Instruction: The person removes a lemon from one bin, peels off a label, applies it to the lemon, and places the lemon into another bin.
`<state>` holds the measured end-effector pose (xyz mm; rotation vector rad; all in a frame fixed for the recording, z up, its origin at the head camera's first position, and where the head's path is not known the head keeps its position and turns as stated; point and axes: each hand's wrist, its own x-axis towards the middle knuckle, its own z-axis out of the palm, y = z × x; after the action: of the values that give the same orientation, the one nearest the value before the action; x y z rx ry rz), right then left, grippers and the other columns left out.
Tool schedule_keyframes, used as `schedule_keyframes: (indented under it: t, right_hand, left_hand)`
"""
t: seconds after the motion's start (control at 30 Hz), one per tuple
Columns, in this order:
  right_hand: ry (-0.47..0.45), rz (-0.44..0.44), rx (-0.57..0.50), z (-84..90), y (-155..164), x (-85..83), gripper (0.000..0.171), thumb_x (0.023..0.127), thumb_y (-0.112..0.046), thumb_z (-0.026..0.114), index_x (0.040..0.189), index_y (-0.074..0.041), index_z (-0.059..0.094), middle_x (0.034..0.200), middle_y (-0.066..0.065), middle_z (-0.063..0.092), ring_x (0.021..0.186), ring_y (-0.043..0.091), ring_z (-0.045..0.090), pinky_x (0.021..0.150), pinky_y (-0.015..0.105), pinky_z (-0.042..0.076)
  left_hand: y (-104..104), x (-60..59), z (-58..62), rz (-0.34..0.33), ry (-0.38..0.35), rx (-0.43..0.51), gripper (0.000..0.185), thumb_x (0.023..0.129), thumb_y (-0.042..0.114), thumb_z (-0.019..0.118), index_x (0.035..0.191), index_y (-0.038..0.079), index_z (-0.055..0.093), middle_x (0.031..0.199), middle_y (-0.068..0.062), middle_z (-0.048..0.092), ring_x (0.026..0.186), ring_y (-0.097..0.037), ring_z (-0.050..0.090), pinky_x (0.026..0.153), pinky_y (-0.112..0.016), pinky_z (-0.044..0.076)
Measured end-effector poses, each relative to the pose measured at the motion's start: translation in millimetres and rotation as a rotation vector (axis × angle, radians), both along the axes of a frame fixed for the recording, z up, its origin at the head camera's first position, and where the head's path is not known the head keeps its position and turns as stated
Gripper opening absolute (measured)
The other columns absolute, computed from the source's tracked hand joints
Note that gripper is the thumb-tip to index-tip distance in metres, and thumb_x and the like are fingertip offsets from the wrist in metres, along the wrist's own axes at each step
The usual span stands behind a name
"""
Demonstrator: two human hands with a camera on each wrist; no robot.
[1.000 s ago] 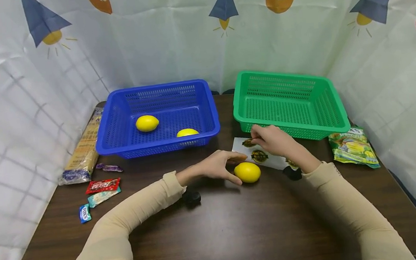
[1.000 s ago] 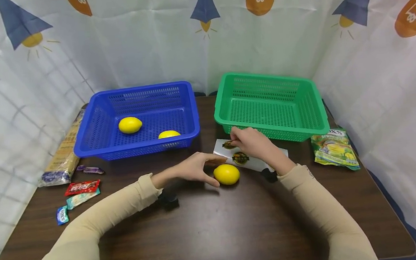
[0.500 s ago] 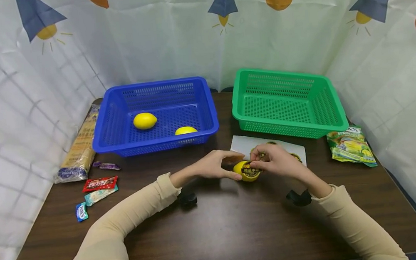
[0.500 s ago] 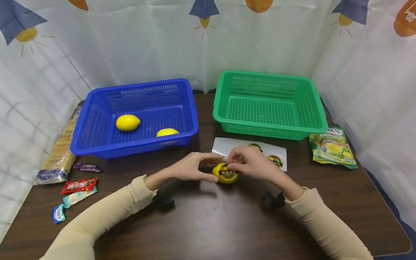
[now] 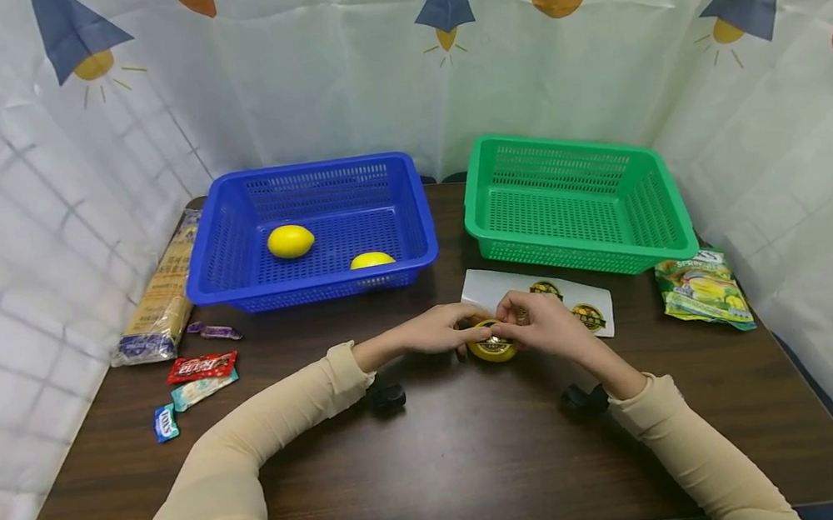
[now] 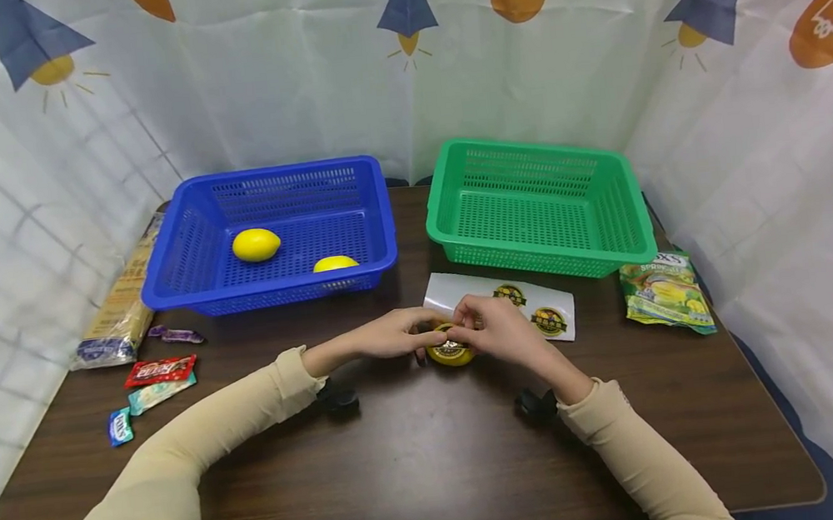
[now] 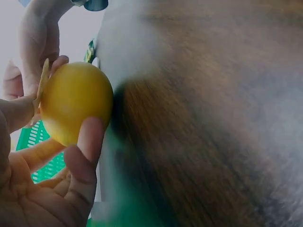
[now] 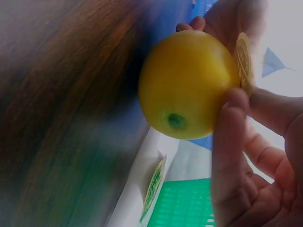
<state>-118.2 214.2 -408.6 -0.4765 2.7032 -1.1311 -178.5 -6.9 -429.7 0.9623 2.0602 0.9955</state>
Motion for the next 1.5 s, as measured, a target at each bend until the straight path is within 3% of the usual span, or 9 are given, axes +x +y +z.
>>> schedule_keyframes:
  t: [0.13, 0.3, 0.57, 0.73, 0.87, 1.03, 1.13, 1.3, 1.5]
  right_hand:
    - [-0.014, -0.005, 0.052, -2.0, 1.4, 2.0, 0.020, 0.094, -0.036, 0.069, 0.100, -0.017, 0.064, 0.080, 0.001, 0.065, 0.052, 0.009, 0.060, 0.055, 0.025, 0.051]
    - [-0.098, 0.030, 0.062, -6.9, 6.0, 3.3, 0.036, 0.093, -0.044, 0.067, 0.114, -0.015, 0.061, 0.102, 0.007, 0.069, 0.058, 0.010, 0.066, 0.060, 0.027, 0.055]
    - [-0.404, 0.080, -0.248, -18.2, 21.5, -4.7, 0.039, 0.096, -0.032, 0.066, 0.123, -0.005, 0.055, 0.115, 0.022, 0.058, 0.072, 0.021, 0.073, 0.066, 0.039, 0.063]
    - [-0.506, 0.133, -0.310, -21.5, 28.5, -7.6, 0.040, 0.098, -0.026, 0.063, 0.130, -0.004, 0.051, 0.122, 0.021, 0.053, 0.079, 0.023, 0.073, 0.072, 0.040, 0.063]
    - [-0.521, 0.135, -0.270, -15.0, 24.3, -6.9, 0.043, 0.100, -0.032, 0.059, 0.134, -0.007, 0.049, 0.129, 0.023, 0.049, 0.083, 0.026, 0.073, 0.075, 0.041, 0.063]
    - [-0.383, 0.074, -0.094, -7.1, 10.9, -6.6, 0.044, 0.099, -0.045, 0.057, 0.125, -0.010, 0.052, 0.126, 0.021, 0.059, 0.072, 0.021, 0.074, 0.066, 0.036, 0.062]
    - [-0.307, 0.048, 0.007, -6.0, 3.2, -7.6, 0.044, 0.097, -0.049, 0.059, 0.117, -0.011, 0.054, 0.114, 0.016, 0.067, 0.063, 0.018, 0.072, 0.059, 0.033, 0.060]
    - [-0.291, 0.047, 0.060, -1.9, -3.7, -11.9, 0.040, 0.095, -0.051, 0.061, 0.103, -0.012, 0.055, 0.093, 0.011, 0.068, 0.058, 0.019, 0.070, 0.057, 0.034, 0.058]
    - [-0.337, 0.047, 0.040, -2.3, -4.4, -16.7, 0.041, 0.098, -0.052, 0.055, 0.095, -0.011, 0.053, 0.088, 0.011, 0.066, 0.058, 0.019, 0.069, 0.055, 0.036, 0.059]
  left_hand:
    - [0.8, -0.1, -1.4, 0.003, -0.048, -0.002, 0.042, 0.103, 0.036, 0.052, 0.140, 0.015, 0.055, 0.110, -0.008, 0.069, 0.073, -0.012, 0.069, 0.065, -0.028, 0.058]
    - [1.9, 0.6, -3.0, -0.003, -0.081, 0.016, 0.044, 0.103, 0.034, 0.053, 0.142, 0.013, 0.053, 0.115, -0.011, 0.069, 0.072, -0.009, 0.070, 0.068, -0.027, 0.059]
    - [0.9, -4.0, -2.6, -0.030, -0.187, 0.105, 0.042, 0.101, 0.021, 0.058, 0.141, 0.008, 0.055, 0.126, -0.015, 0.066, 0.079, -0.009, 0.071, 0.078, -0.029, 0.061]
    - [-1.6, -2.4, -2.7, -0.038, -0.222, 0.099, 0.043, 0.101, 0.017, 0.058, 0.143, 0.007, 0.053, 0.128, -0.017, 0.065, 0.082, -0.010, 0.070, 0.081, -0.029, 0.061]
    - [0.8, 3.6, 2.3, -0.029, -0.093, 0.020, 0.043, 0.101, 0.030, 0.059, 0.141, 0.014, 0.056, 0.113, -0.008, 0.072, 0.079, -0.010, 0.070, 0.077, -0.024, 0.058]
    - [9.7, 11.9, 5.0, 0.011, 0.238, -0.052, 0.039, 0.095, 0.048, 0.063, 0.119, 0.018, 0.067, 0.081, 0.004, 0.069, 0.070, -0.004, 0.061, 0.064, -0.018, 0.046]
    - [14.1, 14.6, 3.2, 0.039, 0.373, -0.060, 0.032, 0.092, 0.048, 0.066, 0.107, 0.020, 0.069, 0.079, 0.009, 0.062, 0.069, -0.003, 0.053, 0.060, -0.017, 0.042]
    - [15.4, 15.2, 2.1, 0.067, 0.426, -0.062, 0.027, 0.088, 0.047, 0.072, 0.099, 0.023, 0.068, 0.078, 0.009, 0.062, 0.069, -0.004, 0.053, 0.061, -0.018, 0.042]
    - [14.9, 16.9, -0.3, 0.093, 0.423, -0.051, 0.028, 0.084, 0.048, 0.076, 0.099, 0.026, 0.068, 0.084, 0.009, 0.067, 0.075, -0.005, 0.056, 0.066, -0.020, 0.046]
